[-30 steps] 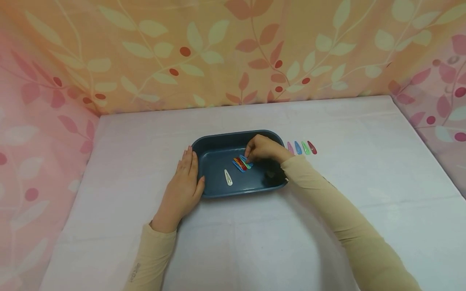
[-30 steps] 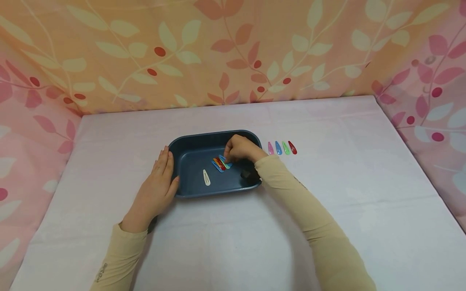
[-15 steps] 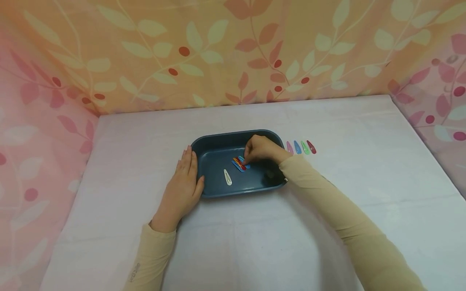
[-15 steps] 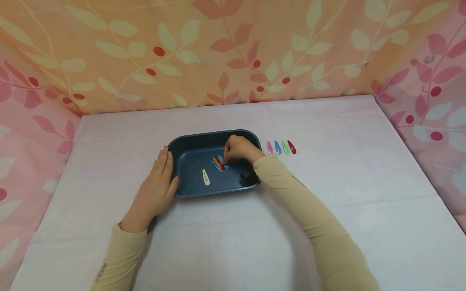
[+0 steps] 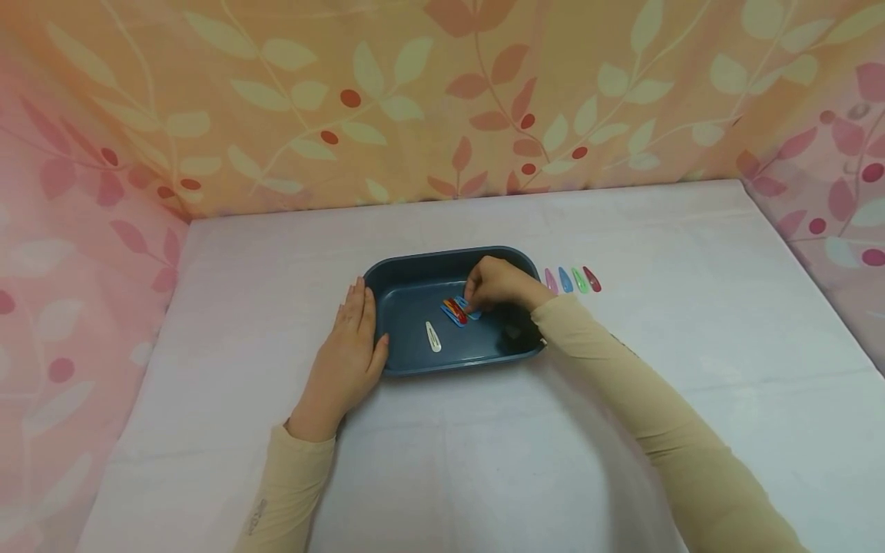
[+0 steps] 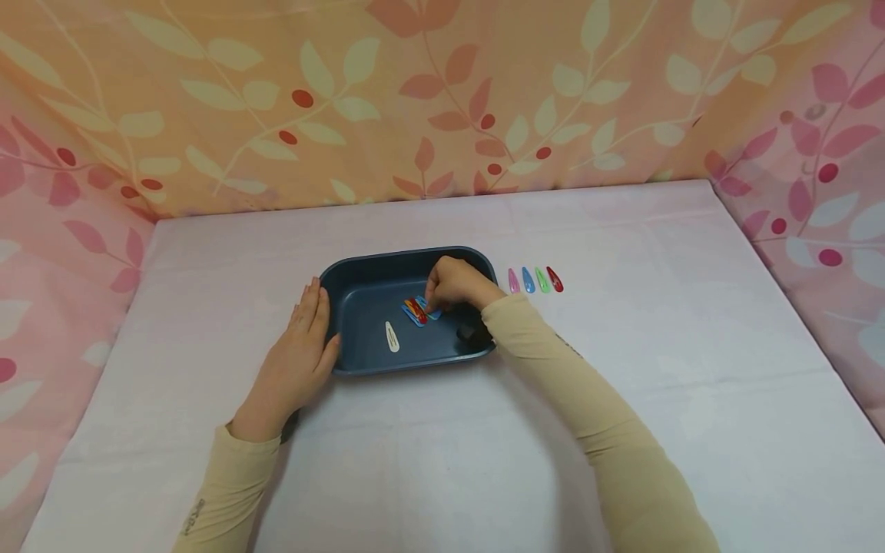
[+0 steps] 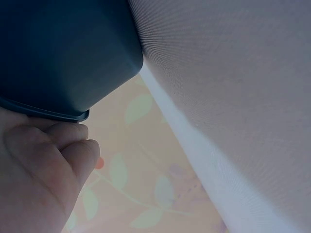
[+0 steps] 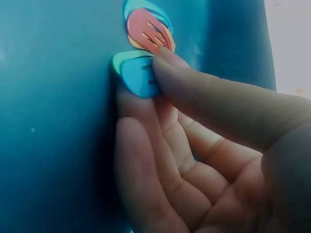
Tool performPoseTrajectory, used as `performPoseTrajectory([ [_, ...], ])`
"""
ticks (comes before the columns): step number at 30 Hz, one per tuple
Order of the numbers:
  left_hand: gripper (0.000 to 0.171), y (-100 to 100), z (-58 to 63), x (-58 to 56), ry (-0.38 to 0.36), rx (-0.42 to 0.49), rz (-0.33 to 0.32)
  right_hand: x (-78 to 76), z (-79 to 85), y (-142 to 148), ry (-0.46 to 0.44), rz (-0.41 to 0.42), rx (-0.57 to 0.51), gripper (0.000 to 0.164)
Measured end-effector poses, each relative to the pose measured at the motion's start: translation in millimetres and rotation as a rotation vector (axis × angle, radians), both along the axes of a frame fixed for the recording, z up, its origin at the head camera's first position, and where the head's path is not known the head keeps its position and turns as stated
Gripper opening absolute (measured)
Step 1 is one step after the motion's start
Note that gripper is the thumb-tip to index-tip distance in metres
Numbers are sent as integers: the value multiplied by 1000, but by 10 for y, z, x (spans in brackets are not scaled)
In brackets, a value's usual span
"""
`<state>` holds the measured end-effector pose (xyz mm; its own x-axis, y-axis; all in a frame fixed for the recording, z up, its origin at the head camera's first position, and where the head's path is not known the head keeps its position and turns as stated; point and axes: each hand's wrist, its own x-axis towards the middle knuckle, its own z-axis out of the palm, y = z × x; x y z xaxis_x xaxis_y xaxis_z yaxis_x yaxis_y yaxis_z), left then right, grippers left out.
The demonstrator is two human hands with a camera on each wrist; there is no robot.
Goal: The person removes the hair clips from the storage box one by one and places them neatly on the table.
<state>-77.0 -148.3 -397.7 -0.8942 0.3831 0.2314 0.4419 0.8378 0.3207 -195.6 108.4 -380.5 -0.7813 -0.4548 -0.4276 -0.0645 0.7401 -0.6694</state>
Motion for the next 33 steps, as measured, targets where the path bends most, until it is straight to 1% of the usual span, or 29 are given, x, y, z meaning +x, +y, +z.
performPoseTrajectory([
  [4,66,2,9,3,-6,0,2,1,13,23,-25,-29,-37,9],
  [10,65,8,5,-3,8,-1,-2,-2,17,49,-23,-83,-37,9],
  [18,65,3,-10,-1,12,-5,0,-7,33,45,-11,-89,-39,8],
  [24,64,3,10,3,5,-7,-1,-9,64,48,0,-109,-43,7],
  [27,65,1,11,2,1,-9,-1,-7,76,53,0,-118,-65,6],
  [33,65,1,-2,-2,0,-6,0,3,84,68,-27,-146,-130,7],
])
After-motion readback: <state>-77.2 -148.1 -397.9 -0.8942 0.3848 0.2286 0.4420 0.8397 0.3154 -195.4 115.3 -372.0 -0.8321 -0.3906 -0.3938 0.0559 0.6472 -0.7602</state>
